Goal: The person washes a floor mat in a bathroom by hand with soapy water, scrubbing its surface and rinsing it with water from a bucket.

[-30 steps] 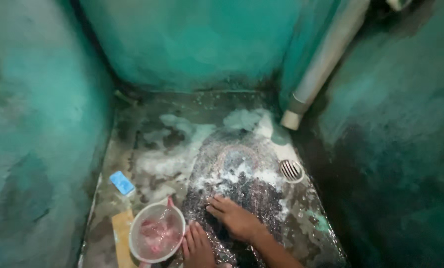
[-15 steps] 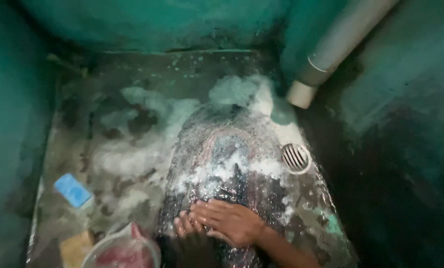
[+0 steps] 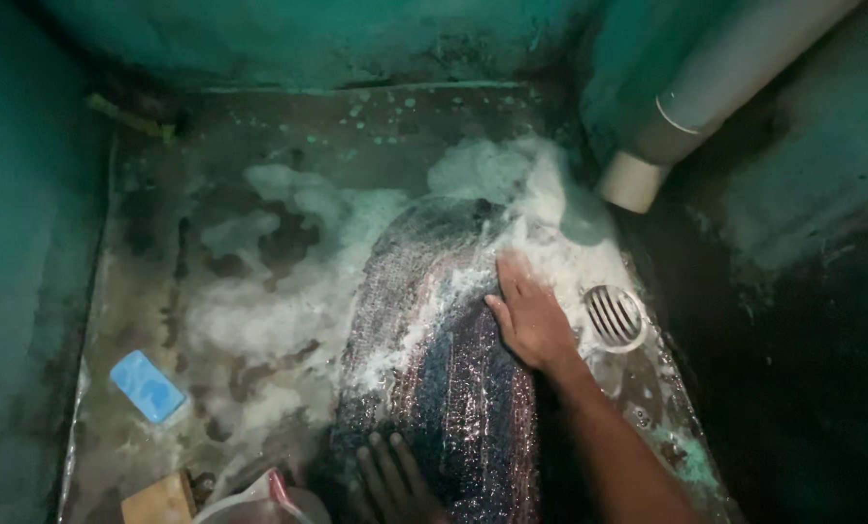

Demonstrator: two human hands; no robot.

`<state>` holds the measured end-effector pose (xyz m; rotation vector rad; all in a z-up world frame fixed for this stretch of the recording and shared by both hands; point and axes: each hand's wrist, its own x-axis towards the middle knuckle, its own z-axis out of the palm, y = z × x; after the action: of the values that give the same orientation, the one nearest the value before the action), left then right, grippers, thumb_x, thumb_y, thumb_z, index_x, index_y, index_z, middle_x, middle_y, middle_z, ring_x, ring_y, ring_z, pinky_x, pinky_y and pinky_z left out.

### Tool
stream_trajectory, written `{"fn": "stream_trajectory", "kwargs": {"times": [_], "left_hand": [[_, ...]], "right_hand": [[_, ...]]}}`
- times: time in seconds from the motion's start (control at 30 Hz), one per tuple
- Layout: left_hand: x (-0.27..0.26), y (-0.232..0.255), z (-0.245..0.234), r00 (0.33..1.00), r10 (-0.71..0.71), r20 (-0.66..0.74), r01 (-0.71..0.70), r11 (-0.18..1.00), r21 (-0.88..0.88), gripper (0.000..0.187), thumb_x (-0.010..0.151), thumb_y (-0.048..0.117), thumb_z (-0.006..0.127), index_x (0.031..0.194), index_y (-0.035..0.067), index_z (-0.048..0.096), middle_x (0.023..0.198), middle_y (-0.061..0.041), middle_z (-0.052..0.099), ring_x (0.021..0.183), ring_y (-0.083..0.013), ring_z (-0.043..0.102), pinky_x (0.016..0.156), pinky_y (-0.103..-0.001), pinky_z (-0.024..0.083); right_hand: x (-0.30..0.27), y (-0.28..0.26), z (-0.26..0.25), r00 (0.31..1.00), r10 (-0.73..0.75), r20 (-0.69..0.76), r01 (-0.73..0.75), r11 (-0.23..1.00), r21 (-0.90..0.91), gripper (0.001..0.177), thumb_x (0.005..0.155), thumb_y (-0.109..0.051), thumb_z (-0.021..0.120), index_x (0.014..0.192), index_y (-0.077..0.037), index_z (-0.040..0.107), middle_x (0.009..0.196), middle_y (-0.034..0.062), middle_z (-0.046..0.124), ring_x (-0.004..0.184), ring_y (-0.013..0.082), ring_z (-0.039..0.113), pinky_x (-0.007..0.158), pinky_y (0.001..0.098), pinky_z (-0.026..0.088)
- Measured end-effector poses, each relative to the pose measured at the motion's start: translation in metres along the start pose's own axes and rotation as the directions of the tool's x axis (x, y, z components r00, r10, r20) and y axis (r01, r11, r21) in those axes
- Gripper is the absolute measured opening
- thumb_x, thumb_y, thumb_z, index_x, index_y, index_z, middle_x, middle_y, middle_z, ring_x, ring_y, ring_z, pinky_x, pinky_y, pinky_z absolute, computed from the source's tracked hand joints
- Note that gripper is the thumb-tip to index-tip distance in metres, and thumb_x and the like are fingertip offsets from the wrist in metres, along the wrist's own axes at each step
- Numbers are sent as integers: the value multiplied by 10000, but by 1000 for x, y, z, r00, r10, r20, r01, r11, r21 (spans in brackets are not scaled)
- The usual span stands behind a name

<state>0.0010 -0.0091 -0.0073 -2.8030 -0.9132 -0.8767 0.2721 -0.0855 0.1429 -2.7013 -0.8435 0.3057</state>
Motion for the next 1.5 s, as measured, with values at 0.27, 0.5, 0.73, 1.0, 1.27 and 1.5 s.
{"fn": "stream_trajectory", "kwargs": {"times": [0.27, 0.5, 0.73, 1.0, 1.27, 1.5], "left_hand": [[4, -4, 4, 998, 49, -39, -49, 999, 11, 460, 1045, 228, 382, 1406, 3, 558, 1502, -244, 533, 1408, -404, 493, 1165, -642, 318], [4, 1, -6, 999, 35, -30, -36, 999, -35, 475, 1030, 133, 359, 1442, -7, 548, 1523, -250, 519, 1415, -426, 486, 1187, -628, 292], [-6, -7, 6, 990, 30, 136, -29, 1000, -12, 496, 978, 150, 390, 1446, 39, 512, 1507, -240, 509, 1400, -416, 470, 1156, -645, 299], [-3, 4, 4, 999, -37, -24, 37, 999, -2, 425, 1040, 144, 433, 1436, 62, 563, 1521, -191, 540, 1404, -383, 521, 1187, -608, 337], [5, 4, 1, 1000, -16, -18, 15, 998, -55, 443, 1063, 177, 380, 1468, 48, 503, 1512, -211, 524, 1416, -395, 471, 1194, -609, 289], [5, 3, -8, 996, -37, 84, 40, 999, -37, 450, 1021, 134, 374, 1435, 47, 528, 1530, -197, 499, 1441, -388, 441, 1189, -630, 317]], "right_hand": [[-72, -84, 42, 848, -463, 259, 462, 884, 69, 645, 1072, -300, 425, 1676, -232, 210, 1778, 4, 200, 1610, 236, 169, 1295, 447, 117], [-32, -51, 20, 817, -277, 506, 353, 934, -58, 636, 1048, -402, 384, 1622, -224, 173, 1709, 40, 123, 1583, 255, 87, 1265, 482, -16], [11, 72, -7, 984, -31, -175, 26, 999, -28, 673, 1073, -375, 398, 1615, -53, 161, 1676, 219, 184, 1551, 397, 179, 1261, 477, 127], [-50, -69, 20, 947, -234, 219, 209, 969, 134, 686, 1015, -310, 493, 1612, -161, 188, 1705, 69, 142, 1571, 305, 142, 1264, 489, 110], [-20, -66, 17, 829, -276, 486, 355, 932, -77, 707, 1000, -429, 409, 1608, -204, 129, 1712, 25, 77, 1581, 240, 47, 1262, 484, -26], [19, 58, -4, 979, 107, -173, -89, 990, 110, 691, 1075, -432, 284, 1633, -57, 123, 1695, 204, 143, 1562, 352, 146, 1266, 492, 98]]}}
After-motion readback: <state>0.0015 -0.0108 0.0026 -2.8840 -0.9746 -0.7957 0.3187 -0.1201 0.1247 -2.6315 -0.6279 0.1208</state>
